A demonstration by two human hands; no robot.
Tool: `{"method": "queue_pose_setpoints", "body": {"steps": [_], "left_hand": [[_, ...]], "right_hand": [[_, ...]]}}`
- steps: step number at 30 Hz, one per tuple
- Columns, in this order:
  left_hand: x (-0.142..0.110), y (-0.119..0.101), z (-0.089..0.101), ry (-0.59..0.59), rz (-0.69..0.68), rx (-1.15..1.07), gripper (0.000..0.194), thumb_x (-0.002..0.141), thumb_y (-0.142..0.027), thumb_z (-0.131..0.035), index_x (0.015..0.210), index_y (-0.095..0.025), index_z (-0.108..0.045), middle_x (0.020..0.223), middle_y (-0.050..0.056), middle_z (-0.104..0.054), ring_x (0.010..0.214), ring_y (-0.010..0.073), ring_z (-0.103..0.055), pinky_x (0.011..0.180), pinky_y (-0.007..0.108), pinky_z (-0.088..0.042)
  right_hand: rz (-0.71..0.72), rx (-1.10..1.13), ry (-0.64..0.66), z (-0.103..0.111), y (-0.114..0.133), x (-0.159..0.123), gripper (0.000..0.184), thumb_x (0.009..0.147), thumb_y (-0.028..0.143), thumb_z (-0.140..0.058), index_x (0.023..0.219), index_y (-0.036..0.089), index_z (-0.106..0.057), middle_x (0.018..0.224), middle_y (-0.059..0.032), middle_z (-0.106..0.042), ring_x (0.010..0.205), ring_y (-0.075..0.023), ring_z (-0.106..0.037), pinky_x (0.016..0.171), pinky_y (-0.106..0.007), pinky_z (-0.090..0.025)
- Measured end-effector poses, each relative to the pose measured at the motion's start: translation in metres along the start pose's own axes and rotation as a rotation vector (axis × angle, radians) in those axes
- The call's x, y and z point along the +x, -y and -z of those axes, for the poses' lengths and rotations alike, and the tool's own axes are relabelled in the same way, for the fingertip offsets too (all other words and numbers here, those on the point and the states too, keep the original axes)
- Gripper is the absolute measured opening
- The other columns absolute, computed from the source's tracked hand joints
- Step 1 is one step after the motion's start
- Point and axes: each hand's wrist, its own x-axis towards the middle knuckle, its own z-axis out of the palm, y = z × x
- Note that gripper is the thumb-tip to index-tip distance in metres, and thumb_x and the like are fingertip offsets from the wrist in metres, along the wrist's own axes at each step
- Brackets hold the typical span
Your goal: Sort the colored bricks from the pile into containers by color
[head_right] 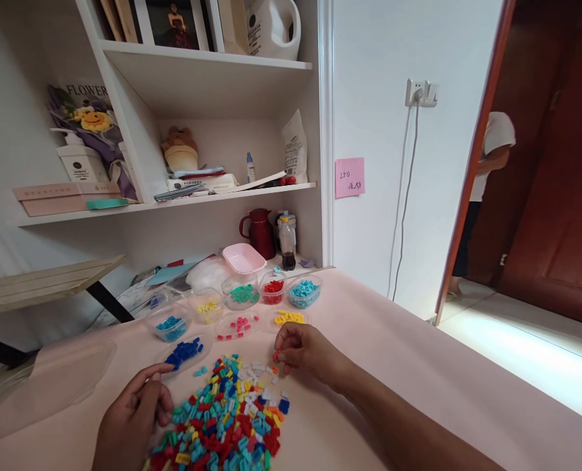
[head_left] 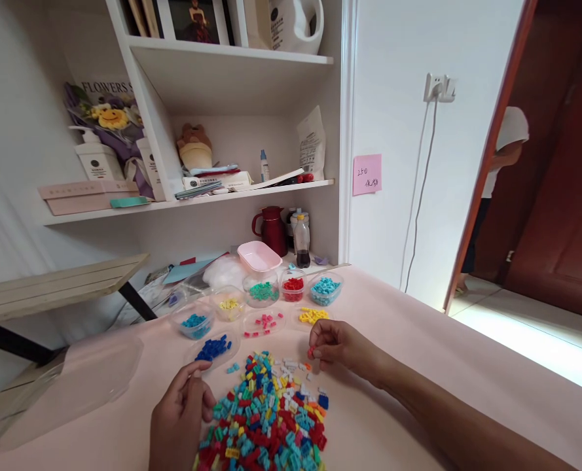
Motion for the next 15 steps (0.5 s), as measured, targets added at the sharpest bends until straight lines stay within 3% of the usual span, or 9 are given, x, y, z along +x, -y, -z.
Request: {"method": "queue_pose_setpoints", "body": {"steps": [15], "left_hand": [[0.0017,0.0019,0.0009,0.013,-0.057,-0.009,0.046,0.075,-0.053,-0.054,0.104,-0.018,-0.062,0.05,-0.004,-0.057,0.041,0.013,-0.049,0.044,0.023,-0.04]], "right_hand": [[-0.007,-0.195,0.065,-0.0077,-0.0061,-0.0017,0.007,0.072,0.022,-0.058,0.076,0.017,-0.06,0.072,-0.0007,-0.066,0.058,-0.0115,-0.056,0.056,-0.024,-0.042]]}}
